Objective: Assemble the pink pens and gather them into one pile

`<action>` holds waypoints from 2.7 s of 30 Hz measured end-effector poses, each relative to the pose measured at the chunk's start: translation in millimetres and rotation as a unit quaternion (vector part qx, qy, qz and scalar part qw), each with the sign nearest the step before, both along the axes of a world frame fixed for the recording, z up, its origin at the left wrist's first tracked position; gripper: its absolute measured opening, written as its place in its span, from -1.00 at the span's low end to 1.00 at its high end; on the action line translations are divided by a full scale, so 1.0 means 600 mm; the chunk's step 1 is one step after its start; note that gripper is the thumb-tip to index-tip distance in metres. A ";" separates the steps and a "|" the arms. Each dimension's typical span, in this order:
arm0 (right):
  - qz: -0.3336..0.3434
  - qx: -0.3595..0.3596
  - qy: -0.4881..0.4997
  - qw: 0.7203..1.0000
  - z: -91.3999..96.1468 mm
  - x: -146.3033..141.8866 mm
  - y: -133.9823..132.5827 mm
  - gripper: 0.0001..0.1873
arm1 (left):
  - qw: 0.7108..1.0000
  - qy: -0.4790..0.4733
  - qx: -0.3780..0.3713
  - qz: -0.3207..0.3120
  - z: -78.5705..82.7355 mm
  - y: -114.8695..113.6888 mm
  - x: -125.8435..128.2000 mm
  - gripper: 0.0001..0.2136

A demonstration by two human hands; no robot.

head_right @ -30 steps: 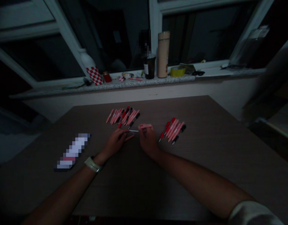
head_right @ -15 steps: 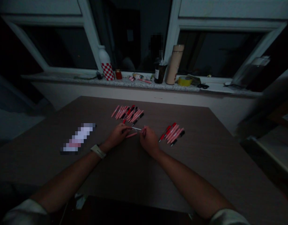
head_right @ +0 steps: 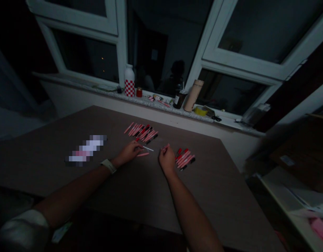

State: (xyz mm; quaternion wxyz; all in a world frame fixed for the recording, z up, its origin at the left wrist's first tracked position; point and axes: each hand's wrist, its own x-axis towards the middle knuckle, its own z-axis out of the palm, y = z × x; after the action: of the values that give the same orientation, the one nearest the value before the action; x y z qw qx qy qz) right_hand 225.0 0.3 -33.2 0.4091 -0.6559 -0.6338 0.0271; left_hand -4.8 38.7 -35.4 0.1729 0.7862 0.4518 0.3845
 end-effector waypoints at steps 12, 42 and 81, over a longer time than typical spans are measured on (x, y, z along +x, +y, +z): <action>-0.020 -0.090 -0.111 0.990 0.004 -0.015 0.000 -0.71 | 0.998 0.040 0.001 0.047 0.009 -0.007 -0.006 -0.91; -0.002 -0.126 -0.060 0.990 0.025 -0.026 -0.002 -0.68 | 0.997 0.073 0.015 -0.030 0.009 0.007 -0.015 -0.91; 0.000 -0.120 -0.077 0.990 0.017 -0.018 -0.019 -0.64 | 0.995 0.066 -0.051 -0.049 0.002 -0.003 -0.015 -0.82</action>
State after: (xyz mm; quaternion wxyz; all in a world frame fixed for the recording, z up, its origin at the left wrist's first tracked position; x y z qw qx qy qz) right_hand 214.4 -11.2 -22.8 0.2771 -0.7004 -0.6556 0.0523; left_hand -13.9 37.0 -34.4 0.2014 0.8209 0.4426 0.2994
